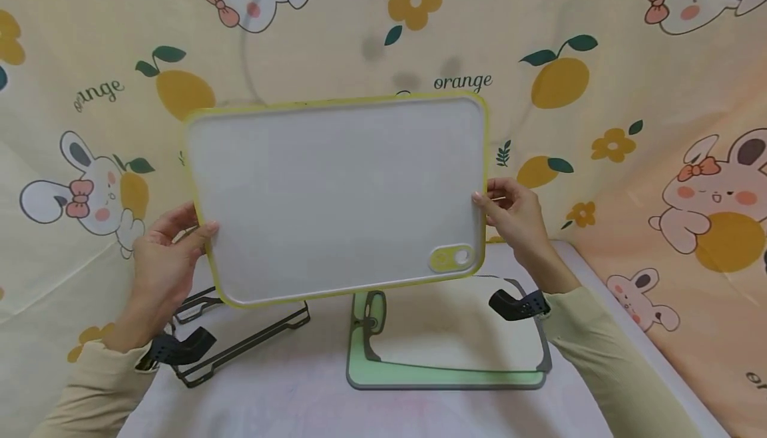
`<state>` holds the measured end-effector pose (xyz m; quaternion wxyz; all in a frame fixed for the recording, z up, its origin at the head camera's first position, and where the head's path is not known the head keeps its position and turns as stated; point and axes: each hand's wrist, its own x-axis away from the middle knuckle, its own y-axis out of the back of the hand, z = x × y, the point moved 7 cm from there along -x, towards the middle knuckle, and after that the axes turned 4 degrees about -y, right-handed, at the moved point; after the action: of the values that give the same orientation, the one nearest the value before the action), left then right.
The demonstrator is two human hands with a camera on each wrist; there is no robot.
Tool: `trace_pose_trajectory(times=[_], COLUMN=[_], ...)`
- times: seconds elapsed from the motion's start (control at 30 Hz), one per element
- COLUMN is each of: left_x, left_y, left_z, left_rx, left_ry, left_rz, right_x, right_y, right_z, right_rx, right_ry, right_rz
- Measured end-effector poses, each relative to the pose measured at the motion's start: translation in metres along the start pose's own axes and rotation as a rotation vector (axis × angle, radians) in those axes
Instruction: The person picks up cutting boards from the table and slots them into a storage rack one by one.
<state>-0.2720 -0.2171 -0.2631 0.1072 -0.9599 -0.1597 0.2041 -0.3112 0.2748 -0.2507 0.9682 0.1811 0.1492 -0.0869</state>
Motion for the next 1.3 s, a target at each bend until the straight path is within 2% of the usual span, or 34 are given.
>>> trace_pose_trajectory(times=[0.2,0.33,0.47,0.63,0.87,1.07,1.23,1.3], left_x=[-0.004,-0.007,-0.010,-0.013,-0.018,-0.024,-0.030,-0.033], left_y=[0.017,0.028,0.040,0.052,0.067,0.081,0.093,0.097], left_z=[-0.011,-0.017,-0.024,-0.030,-0.042,-0.054,-0.060,-0.063], left_rx=[0.073,0.151,0.238,0.328,0.357,0.452,0.506,0.499], left_ry=[-0.014,-0.038,-0.069,-0.118,-0.169,-0.216,-0.250,-0.262], left_rz=[-0.058,-0.096,-0.127,-0.163,-0.186,-0.215,-0.247,-0.255], right_x=[-0.009,-0.016,-0.026,-0.039,-0.057,-0.067,-0.073,-0.076], right_y=[-0.019,-0.031,-0.046,-0.061,-0.078,-0.097,-0.114,-0.120], right_z=[0.012,0.020,0.031,0.045,0.064,0.077,0.085,0.089], right_rx=[-0.009,-0.006,-0.034,-0.041,-0.065,-0.084,-0.103,-0.103], right_ry=[0.049,0.079,0.116,0.139,0.174,0.199,0.207,0.209], right_rz=[-0.001,0.030,0.062,0.064,0.070,0.085,0.093,0.087])
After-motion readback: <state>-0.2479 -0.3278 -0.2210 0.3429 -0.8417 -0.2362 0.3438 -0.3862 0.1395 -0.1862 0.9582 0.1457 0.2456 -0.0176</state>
